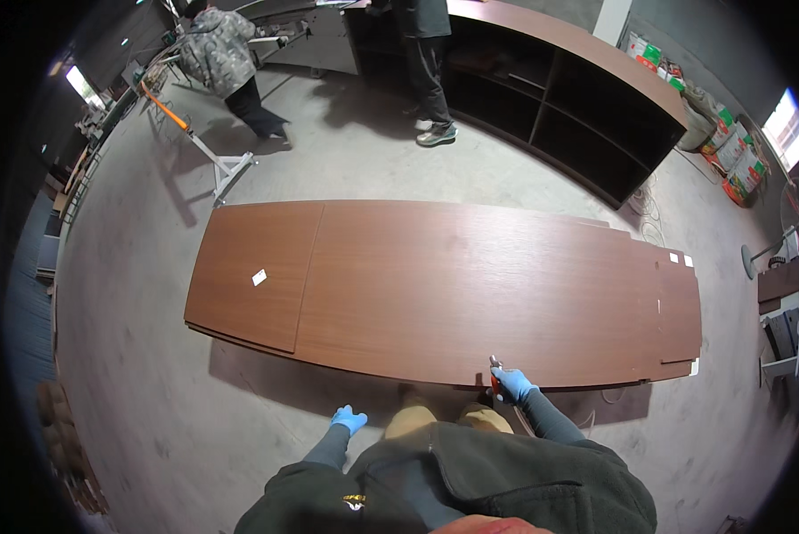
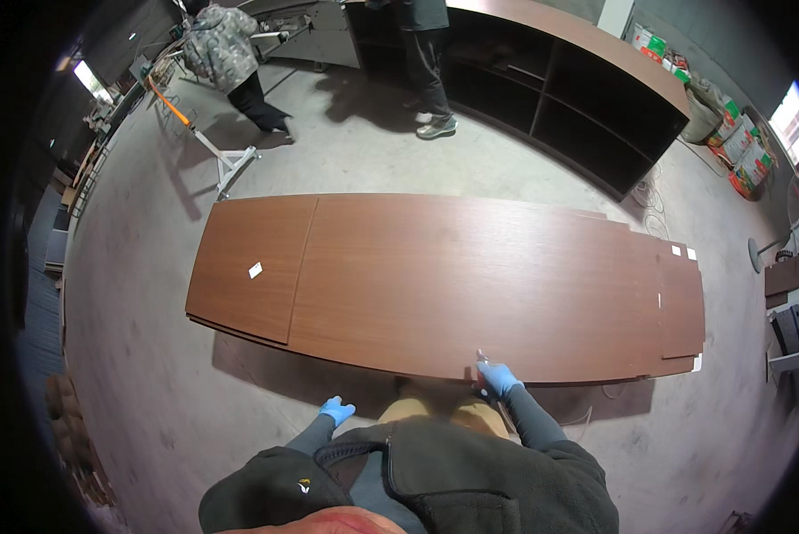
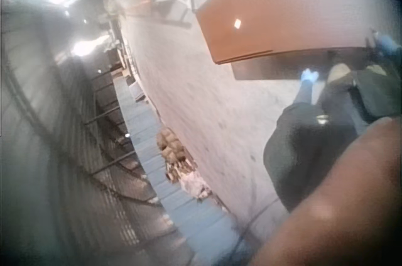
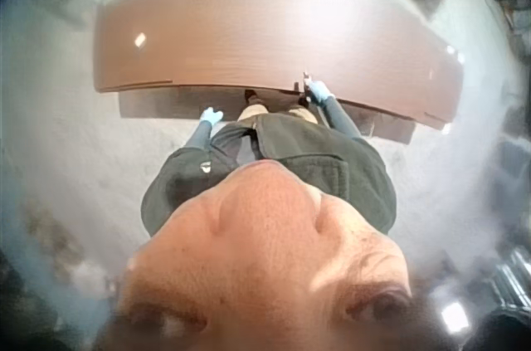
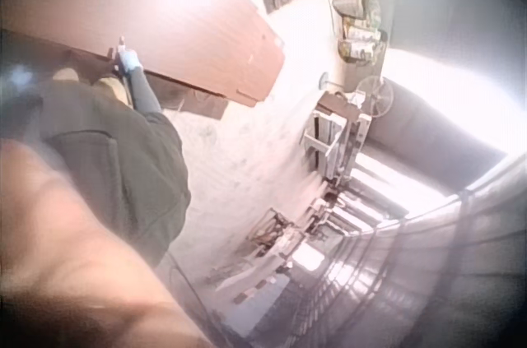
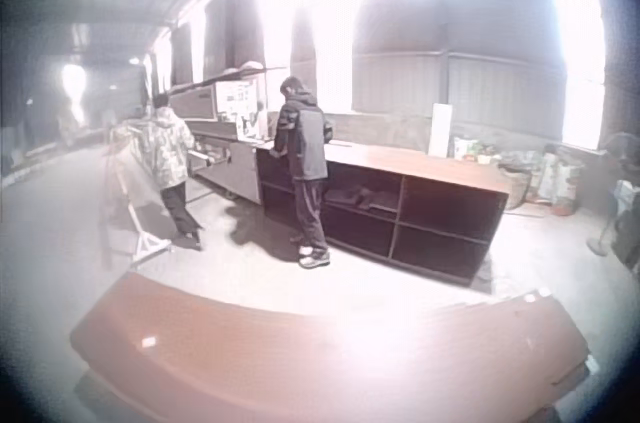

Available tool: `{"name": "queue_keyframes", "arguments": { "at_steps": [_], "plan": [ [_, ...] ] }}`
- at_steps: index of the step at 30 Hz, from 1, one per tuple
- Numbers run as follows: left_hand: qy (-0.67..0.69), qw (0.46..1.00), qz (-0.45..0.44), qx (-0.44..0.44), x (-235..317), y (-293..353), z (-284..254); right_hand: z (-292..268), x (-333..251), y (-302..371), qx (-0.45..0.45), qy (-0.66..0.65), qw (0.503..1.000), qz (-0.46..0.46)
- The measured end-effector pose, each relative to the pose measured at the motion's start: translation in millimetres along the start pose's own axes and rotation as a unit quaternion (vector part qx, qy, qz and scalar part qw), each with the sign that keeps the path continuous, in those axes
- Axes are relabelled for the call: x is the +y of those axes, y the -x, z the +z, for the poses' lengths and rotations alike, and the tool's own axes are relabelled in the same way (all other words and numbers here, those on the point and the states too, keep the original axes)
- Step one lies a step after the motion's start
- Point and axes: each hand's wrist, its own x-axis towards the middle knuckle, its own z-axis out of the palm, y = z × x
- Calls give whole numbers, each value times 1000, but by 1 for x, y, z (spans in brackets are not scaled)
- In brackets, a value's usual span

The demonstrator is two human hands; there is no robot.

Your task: The person applies adhesive to the edges of flat-pack wooden panels and joins them together to form a cabinet. They handle multiple panels, align edges, and press them to bond. A second person assists by handing over panels and positioning them.

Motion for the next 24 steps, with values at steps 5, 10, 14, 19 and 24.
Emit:
{"name": "queue_keyframes", "arguments": {
  "at_steps": [5, 10, 14, 19, 24],
  "plan": [
    [163, 986, 19, 2, 46, 15, 42, -48, 22, 72, 54, -214, 970, 101],
    [171, 979, 103, 33, 143, 36, 65, -86, 53, 130, 99, -234, 963, 91],
    [129, 970, 205, -12, 199, 52, 78, -100, 90, 165, 125, -270, 949, 98],
    [11, 972, 230, -49, 213, 42, 91, -79, 132, 187, 182, -307, 928, 106],
    [-3, 984, 175, -27, 195, 15, 87, -51, 167, 200, 151, -340, 921, 114]
  ]
}}
